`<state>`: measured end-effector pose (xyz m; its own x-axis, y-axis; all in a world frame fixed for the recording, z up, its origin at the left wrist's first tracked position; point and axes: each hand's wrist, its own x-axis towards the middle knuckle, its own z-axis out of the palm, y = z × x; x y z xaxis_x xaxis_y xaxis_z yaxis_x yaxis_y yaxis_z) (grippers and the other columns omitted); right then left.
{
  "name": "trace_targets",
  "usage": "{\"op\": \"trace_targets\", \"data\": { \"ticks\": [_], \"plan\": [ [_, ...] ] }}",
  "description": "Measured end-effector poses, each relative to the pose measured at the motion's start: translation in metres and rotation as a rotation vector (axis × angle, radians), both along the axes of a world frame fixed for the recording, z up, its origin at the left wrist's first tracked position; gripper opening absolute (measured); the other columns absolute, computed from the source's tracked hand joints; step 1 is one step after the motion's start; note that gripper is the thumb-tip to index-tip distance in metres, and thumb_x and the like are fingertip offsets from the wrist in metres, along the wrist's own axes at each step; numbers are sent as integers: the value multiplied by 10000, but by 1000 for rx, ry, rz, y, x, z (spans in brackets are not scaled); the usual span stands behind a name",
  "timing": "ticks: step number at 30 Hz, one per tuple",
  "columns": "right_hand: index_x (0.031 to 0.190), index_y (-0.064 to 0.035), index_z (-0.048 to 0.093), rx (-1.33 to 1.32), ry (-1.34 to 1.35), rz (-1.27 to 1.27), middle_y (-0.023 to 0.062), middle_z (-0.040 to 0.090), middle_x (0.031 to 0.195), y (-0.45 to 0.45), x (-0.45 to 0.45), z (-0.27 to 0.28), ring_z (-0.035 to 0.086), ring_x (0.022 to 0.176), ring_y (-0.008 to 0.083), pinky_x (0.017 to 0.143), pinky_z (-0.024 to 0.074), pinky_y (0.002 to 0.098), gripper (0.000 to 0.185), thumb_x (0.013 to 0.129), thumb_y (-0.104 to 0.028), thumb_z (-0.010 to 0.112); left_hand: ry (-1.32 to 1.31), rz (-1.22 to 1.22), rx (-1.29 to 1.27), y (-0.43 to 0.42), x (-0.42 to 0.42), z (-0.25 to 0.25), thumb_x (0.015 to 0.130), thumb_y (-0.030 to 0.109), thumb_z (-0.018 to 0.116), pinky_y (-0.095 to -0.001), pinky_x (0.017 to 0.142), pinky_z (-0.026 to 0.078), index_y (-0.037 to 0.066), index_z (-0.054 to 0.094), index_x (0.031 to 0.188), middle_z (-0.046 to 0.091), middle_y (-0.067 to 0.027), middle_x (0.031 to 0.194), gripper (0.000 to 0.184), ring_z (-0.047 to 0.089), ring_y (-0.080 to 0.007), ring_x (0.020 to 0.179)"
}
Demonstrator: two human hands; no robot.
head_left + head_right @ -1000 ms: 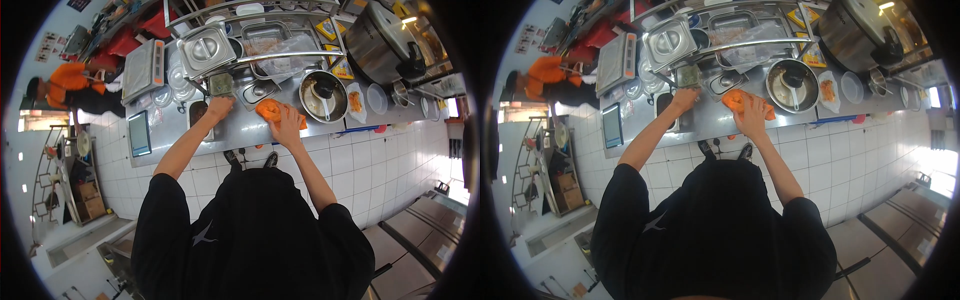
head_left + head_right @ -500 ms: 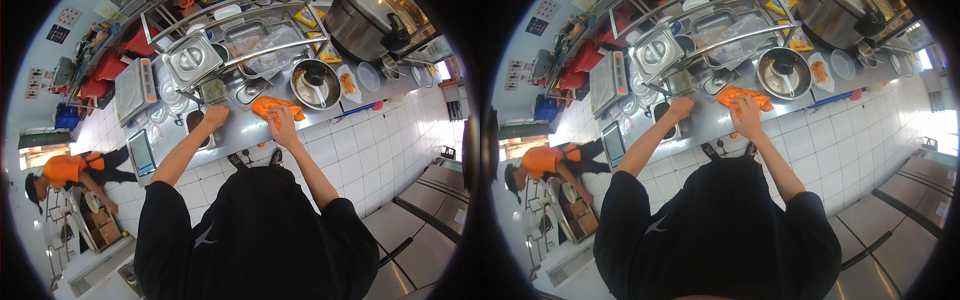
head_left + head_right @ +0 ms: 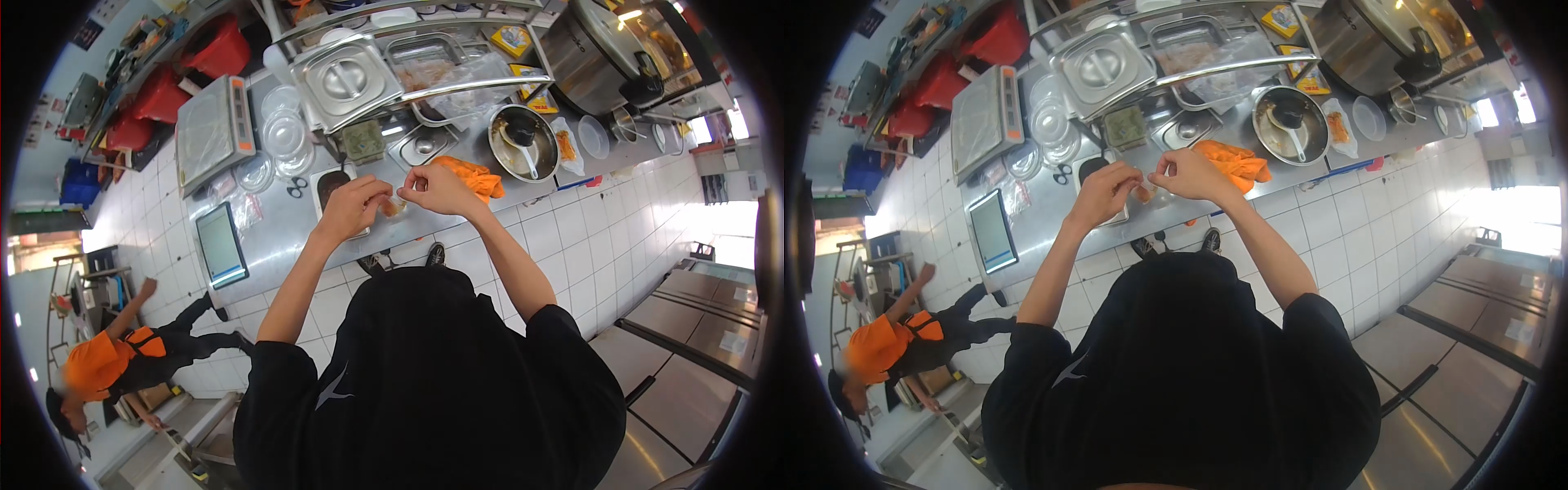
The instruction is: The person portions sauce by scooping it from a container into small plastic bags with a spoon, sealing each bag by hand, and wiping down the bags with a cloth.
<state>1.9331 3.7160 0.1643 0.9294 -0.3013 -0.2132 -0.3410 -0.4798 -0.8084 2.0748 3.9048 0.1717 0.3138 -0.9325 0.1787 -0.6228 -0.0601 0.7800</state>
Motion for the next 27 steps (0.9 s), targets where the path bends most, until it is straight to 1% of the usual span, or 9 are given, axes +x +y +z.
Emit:
{"op": "trace_targets", "data": {
  "ticks": [8,11,12,15,19,21,23,24,27],
  "plan": [
    [816,-31,732,-98,78,172,132,676,714,57,63,46,663,690,259,659,508,389,220,773,-246,709,-66,-60,-96,75,39,12,875,51,654,-376,717,526,106,706,1001,609,-55,911,147,637,-268,866],
    [804,-22,726,-91,79,208,120,666,695,79,87,64,644,664,243,647,496,372,193,772,-210,694,89,0,-96,106,63,4,867,37,661,-373,843,516,106,711,1023,597,-84,1064,178,624,-275,1017],
    [799,-19,723,-84,79,224,115,663,687,86,93,68,637,654,237,642,492,364,184,772,-198,688,118,10,-169,113,70,0,855,47,683,-382,897,497,105,688,1091,581,-91,1132,243,599,-277,1080],
    [796,4,671,113,-17,186,38,564,611,107,107,67,499,593,93,571,409,293,149,799,-136,721,260,46,-362,131,75,6,808,97,763,-405,1030,438,94,584,1281,534,-111,1292,506,537,-286,1224],
    [773,16,652,118,-27,280,26,587,619,126,122,97,509,594,82,568,411,273,147,819,-114,704,322,149,-468,127,52,9,733,184,873,-446,1113,347,54,416,1411,515,-133,1335,828,455,-295,1296],
    [773,14,649,26,0,302,19,596,623,132,127,111,510,593,79,562,415,272,141,833,-105,694,210,267,-477,117,39,-4,710,198,901,-458,1110,348,39,405,1403,527,-141,1324,867,453,-290,1297],
    [799,8,655,-22,19,322,11,596,625,134,127,116,508,594,78,554,420,275,133,846,-111,689,60,427,-496,109,28,-13,694,198,918,-450,1069,404,33,437,1372,544,-144,1307,848,506,-279,1264],
    [812,5,658,-44,28,329,7,596,626,133,125,116,507,595,77,550,423,277,130,853,-115,687,160,438,-489,106,27,-17,712,196,912,-426,1022,436,32,453,1353,565,-131,1255,805,540,-265,1202],
    [905,-38,743,33,-16,276,91,691,721,123,119,102,620,627,202,636,500,329,230,829,-246,680,533,414,-490,95,28,-26,785,180,871,-360,869,518,37,506,1284,610,-92,1095,634,612,-224,1018]
  ]
}}
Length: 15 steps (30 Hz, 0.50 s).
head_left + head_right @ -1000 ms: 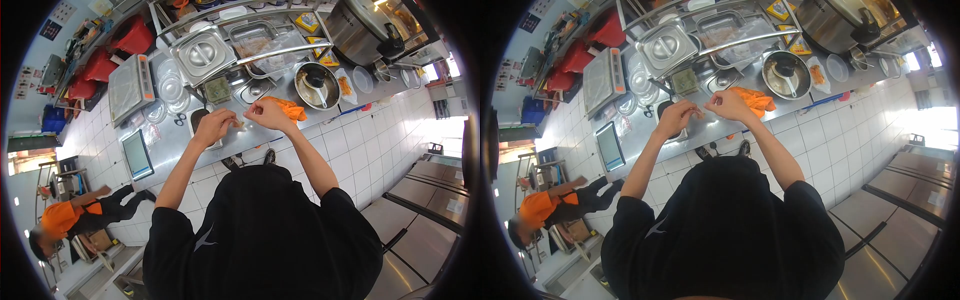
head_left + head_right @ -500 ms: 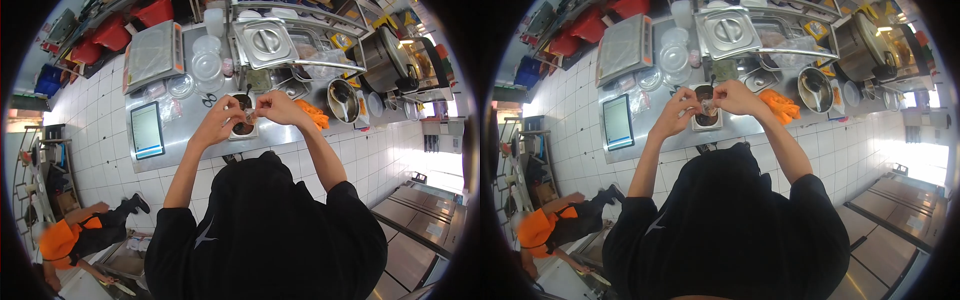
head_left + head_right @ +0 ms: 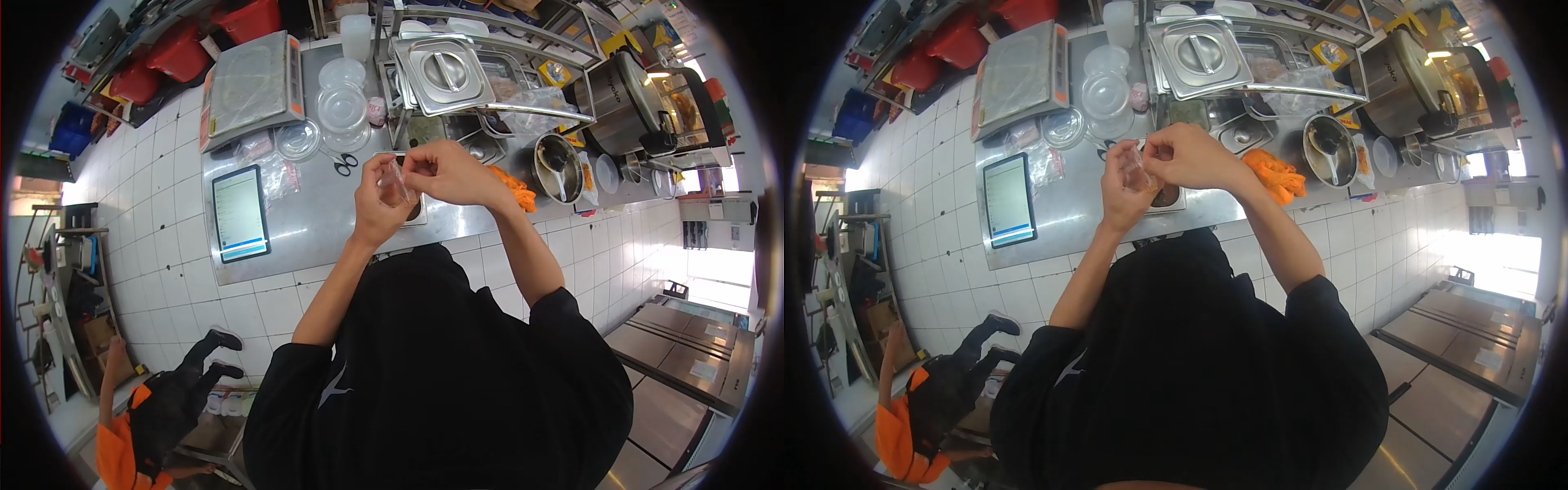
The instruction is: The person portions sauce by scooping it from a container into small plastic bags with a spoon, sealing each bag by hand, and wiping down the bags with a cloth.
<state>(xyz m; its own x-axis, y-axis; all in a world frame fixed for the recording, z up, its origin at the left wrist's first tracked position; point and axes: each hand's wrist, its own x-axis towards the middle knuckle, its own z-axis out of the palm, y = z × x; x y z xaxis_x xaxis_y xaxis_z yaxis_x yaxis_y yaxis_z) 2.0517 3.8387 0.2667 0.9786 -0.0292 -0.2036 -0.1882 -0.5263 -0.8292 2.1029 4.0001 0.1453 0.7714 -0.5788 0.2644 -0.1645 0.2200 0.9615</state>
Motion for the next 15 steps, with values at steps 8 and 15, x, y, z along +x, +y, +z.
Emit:
{"op": "trace_targets", "data": {
  "ticks": [8,15],
  "plan": [
    [1239,-36,658,-623,212,-628,175,695,1039,-98,-106,-110,695,938,328,805,536,430,573,913,-507,659,1193,-770,-421,25,36,4,984,301,659,-344,621,592,117,573,1119,579,-36,914,243,621,-203,896],
    [1143,-35,558,-766,92,-776,303,642,1098,-144,-183,-254,655,971,471,793,533,516,418,914,-361,687,933,-776,-289,45,63,17,975,378,645,-317,560,612,107,572,1101,568,-50,953,307,620,-236,951]
  ]
}}
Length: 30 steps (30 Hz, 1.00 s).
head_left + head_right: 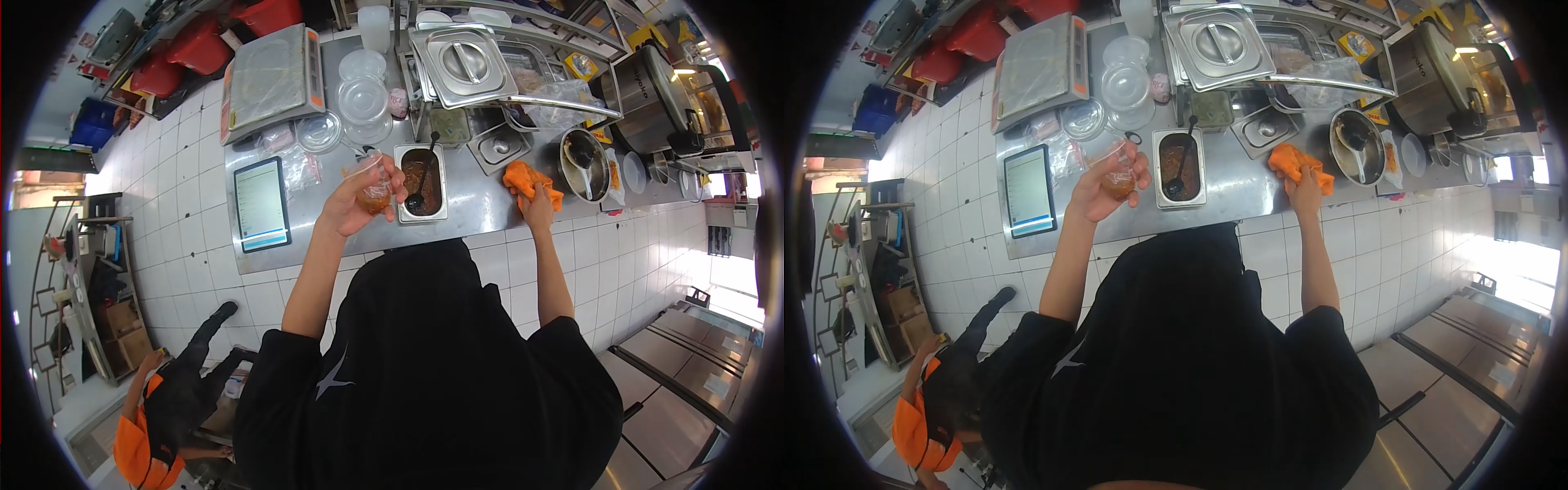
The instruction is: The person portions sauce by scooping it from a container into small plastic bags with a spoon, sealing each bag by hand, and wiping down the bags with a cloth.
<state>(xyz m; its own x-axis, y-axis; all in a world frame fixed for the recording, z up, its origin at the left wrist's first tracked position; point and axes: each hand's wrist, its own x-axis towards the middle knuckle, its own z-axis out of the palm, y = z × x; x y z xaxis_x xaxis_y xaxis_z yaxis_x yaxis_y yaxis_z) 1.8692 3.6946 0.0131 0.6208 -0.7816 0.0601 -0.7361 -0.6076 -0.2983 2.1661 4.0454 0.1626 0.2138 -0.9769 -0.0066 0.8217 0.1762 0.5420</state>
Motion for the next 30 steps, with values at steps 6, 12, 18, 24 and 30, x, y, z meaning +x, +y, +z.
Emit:
{"op": "trace_targets", "data": {
  "ticks": [6,12,18,24,30],
  "plan": [
    [1156,18,553,118,155,25,296,646,1127,-4,-1,-1,653,964,480,814,539,527,357,943,-264,605,140,-84,-126,6,3,7,969,355,653,-326,559,629,92,558,1073,567,-65,994,299,640,-241,934],
    [1243,11,601,87,-118,311,193,657,882,41,86,76,658,753,323,677,520,426,473,932,-341,655,-305,95,258,16,0,15,944,257,700,-325,601,620,98,558,1037,584,-38,1019,234,674,-196,905],
    [1203,0,632,1197,-401,174,-2,546,663,92,201,71,420,434,55,382,268,228,505,907,-390,757,-422,265,537,25,-4,-37,919,181,742,-310,671,604,105,566,1025,602,-31,1038,219,678,-168,897],
    [1033,-19,624,979,-302,690,31,589,675,118,193,54,544,553,130,511,429,296,262,900,-226,716,-410,305,652,31,-27,-83,941,180,713,-300,657,593,93,548,1048,602,-148,1300,215,680,-173,897],
    [1025,-75,682,262,-177,836,134,682,820,128,154,108,665,747,359,695,525,466,320,905,-346,561,-391,249,654,24,-42,-101,947,183,703,-286,643,581,98,535,1019,527,-235,1452,201,685,-175,887]
  ]
}}
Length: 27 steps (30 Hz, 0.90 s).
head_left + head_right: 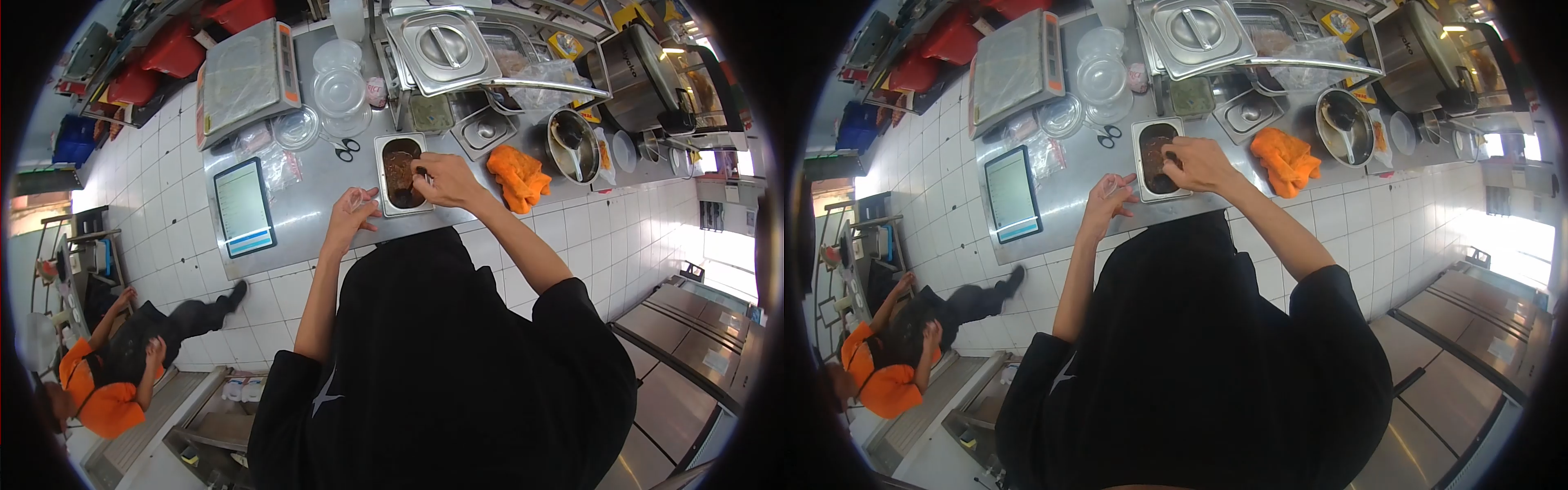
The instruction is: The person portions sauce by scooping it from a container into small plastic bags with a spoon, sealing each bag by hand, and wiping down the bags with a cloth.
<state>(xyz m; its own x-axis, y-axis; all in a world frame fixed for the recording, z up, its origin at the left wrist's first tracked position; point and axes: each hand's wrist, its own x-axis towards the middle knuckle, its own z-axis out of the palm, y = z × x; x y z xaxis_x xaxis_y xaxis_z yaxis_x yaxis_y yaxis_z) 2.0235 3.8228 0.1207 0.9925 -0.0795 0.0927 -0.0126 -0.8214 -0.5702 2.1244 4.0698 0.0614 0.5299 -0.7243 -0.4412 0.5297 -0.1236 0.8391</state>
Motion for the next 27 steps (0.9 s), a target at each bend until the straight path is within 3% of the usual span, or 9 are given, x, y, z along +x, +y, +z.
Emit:
{"op": "trace_targets", "data": {
  "ticks": [2,5,8,14,17,20,23,27],
  "plan": [
    [1031,-79,692,-52,39,-60,136,687,807,-2,-8,4,673,750,346,700,525,458,300,932,-325,551,11,-8,-15,-4,1,-1,945,184,705,-285,641,580,99,536,1022,524,-242,1452,204,683,-174,888],
    [1051,-71,687,303,143,-226,118,703,785,-1,-12,4,691,758,324,706,529,435,278,1000,-274,503,-7,-27,8,-8,2,-1,942,185,709,-287,641,580,100,537,1026,532,-239,1439,209,681,-175,903],
    [1081,-54,672,497,158,-211,106,712,767,0,-23,7,703,760,310,710,533,407,275,1044,-222,457,-18,-41,38,-9,2,-2,943,184,706,-289,644,580,100,539,1027,547,-228,1418,205,678,-177,915],
    [1102,-39,652,357,-6,-182,102,707,771,12,-26,-10,704,743,303,709,540,385,264,1055,-198,448,-25,-6,0,-12,3,-8,951,164,694,-304,664,589,103,540,1022,574,-205,1372,180,680,-188,938],
    [1121,-30,642,362,-65,-142,80,696,803,29,-31,-26,679,692,222,664,522,329,271,1071,-191,431,-35,2,-10,-15,0,-4,955,154,687,-311,680,596,101,539,1017,584,-181,1354,169,680,-201,972],
    [1121,-17,637,487,-123,-211,57,688,792,35,-35,-33,631,628,156,604,496,294,301,1090,-209,407,-55,16,-23,-19,-1,-3,948,101,685,-291,657,602,104,522,977,614,-121,1273,165,667,-153,969],
    [1084,-9,640,773,-112,-436,51,682,764,31,-41,-44,615,608,128,598,494,280,324,1097,-238,411,-67,25,-27,-19,-2,-3,946,87,685,-294,660,606,102,527,975,615,-113,1263,162,657,-147,994],
    [1087,-12,611,1051,-236,-599,57,671,772,18,-52,-57,483,517,43,482,381,208,368,1117,-292,374,-113,13,16,-18,-1,-3,940,108,699,-279,656,590,89,533,997,617,-122,1263,176,663,-143,951]
  ]
}}
